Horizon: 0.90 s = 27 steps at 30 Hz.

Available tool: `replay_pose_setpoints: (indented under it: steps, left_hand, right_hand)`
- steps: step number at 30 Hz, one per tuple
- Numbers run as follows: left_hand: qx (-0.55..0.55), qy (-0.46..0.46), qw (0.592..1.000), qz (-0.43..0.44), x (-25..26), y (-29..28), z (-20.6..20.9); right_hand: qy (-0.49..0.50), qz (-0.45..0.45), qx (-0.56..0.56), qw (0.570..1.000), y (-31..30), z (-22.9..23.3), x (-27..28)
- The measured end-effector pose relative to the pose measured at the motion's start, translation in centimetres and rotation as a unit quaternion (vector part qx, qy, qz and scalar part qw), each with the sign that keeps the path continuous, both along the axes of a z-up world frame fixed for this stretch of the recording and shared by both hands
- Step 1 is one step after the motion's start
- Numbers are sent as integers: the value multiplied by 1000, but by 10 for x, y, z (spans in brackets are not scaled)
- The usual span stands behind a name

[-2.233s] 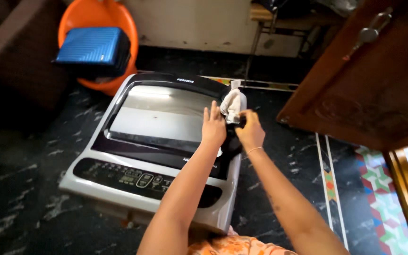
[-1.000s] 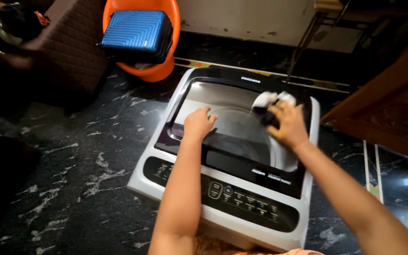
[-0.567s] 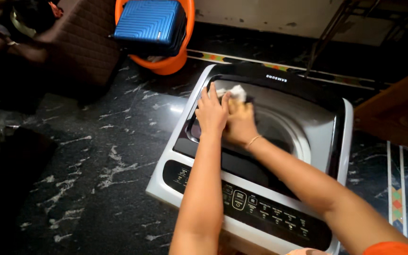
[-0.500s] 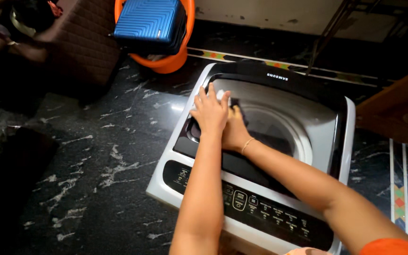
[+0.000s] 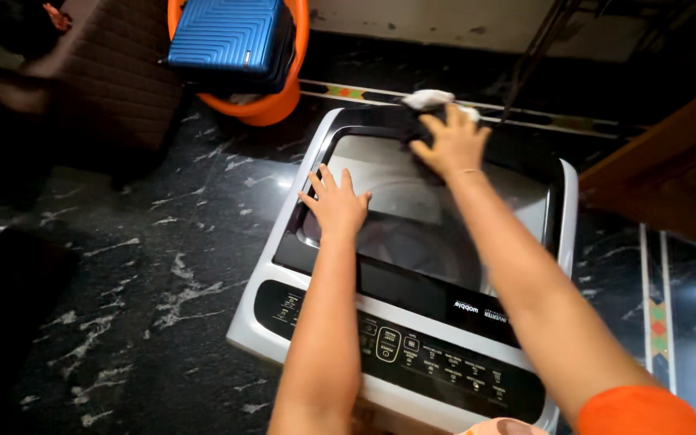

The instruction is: The person cleans a washing machine by wiping down its exterior body, lid, and top panel with cloths while turning the machine by hand.

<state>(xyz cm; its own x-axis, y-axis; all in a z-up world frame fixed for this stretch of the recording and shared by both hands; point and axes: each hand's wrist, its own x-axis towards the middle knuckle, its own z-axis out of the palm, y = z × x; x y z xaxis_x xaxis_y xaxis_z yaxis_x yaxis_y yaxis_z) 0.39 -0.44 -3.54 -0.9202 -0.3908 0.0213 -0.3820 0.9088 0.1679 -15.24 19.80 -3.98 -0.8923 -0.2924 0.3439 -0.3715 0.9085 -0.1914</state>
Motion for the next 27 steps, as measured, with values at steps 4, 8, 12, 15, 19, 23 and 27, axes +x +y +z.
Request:
replay_pose_setpoints:
  steps: [4,8,12,15,19,23,27]
  left_hand:
    - [18,-17,1000,5,-4,3,5]
    - [2,-22,1000,9,-9,6,1]
    - [-20,-15,1000,13,-11,11,-7]
    - [-27,17,999,14,-13,9,-11]
    - [-11,36,999,-1,-12,7,-5]
    - [8,52,985,-166,2,11,6]
    - [143,157,882,-422,21,49,25]
  right_hand:
    - [0,-88,-45,995,68,-4,8]
    - [23,-166,-34,985,77,-9,34]
    - [55,-85,-20,995,40,-5,87]
    - [10,15,4,1000,5,7,131]
    - [10,118,16,993,-12,21,184]
    - [-13,230,3,973,24,42,223]
    - [-55,254,-18,965,80,56,250]
